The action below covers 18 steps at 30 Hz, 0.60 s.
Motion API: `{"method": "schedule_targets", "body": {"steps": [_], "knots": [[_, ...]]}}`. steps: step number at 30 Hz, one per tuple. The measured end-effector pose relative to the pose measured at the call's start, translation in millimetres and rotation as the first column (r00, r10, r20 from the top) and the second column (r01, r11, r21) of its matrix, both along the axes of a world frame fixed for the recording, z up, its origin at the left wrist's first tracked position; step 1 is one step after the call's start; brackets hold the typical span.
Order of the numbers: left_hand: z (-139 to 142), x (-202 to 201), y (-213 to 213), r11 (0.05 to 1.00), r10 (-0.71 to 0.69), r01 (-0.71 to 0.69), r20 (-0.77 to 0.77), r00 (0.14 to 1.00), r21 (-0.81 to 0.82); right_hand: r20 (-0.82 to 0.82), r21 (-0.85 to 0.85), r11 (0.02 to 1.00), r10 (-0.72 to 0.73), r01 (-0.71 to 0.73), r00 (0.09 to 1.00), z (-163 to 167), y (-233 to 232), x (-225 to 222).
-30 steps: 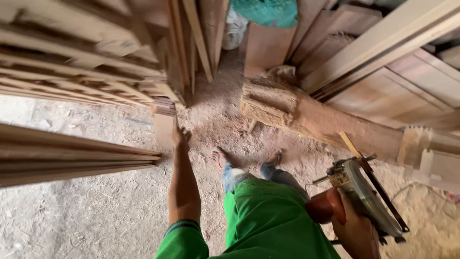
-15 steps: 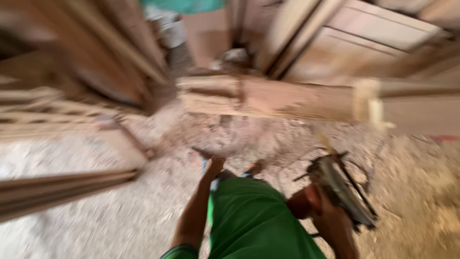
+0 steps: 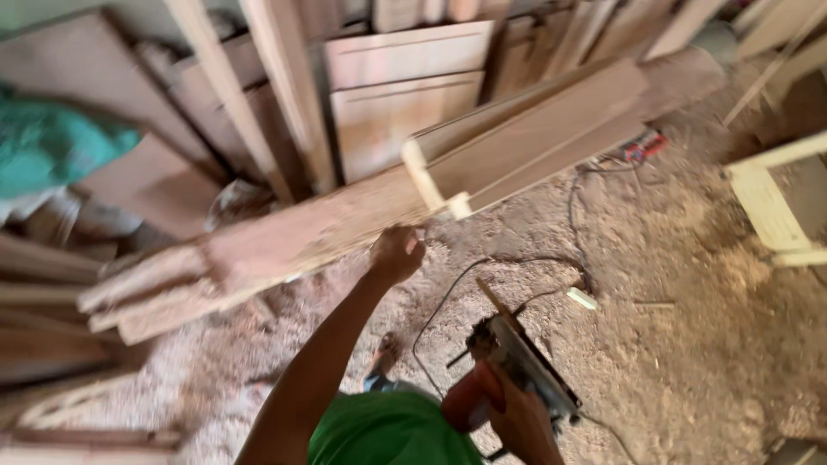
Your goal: The person uses a circular saw to cut thin wooden planks into smaller pieces. They repeatedly pick up planks, position them on a support beam, cut them, and place the cut pieces aside.
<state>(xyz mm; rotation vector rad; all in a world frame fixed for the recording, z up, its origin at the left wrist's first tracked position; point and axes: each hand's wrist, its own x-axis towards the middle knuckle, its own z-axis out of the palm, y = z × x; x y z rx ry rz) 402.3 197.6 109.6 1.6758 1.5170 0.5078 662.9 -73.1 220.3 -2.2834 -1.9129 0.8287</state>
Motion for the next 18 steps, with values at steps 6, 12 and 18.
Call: {"method": "schedule_targets", "body": {"steps": [6, 12, 18], "knots": [[54.8, 138.1, 126.5, 0.947, -0.036, 0.144, -0.351, 0.936, 0.287, 0.046, -0.149, 0.981, -0.121, 0.126, 0.992, -27.8, -12.9, 53.4], [62.4, 171.7, 178.4, 0.988, -0.064, 0.112, -0.371, 0.926, 0.110, 0.025, -0.161, 0.977, -0.138, 0.140, 0.990, -48.8, -4.7, 66.1], [31.5, 115.6, 86.8, 0.937, 0.034, -0.060, 0.082, 0.996, 0.344, 0.009, -0.172, 0.984, -0.040, 0.041, 0.999, -59.8, 9.2, 65.5]]}}
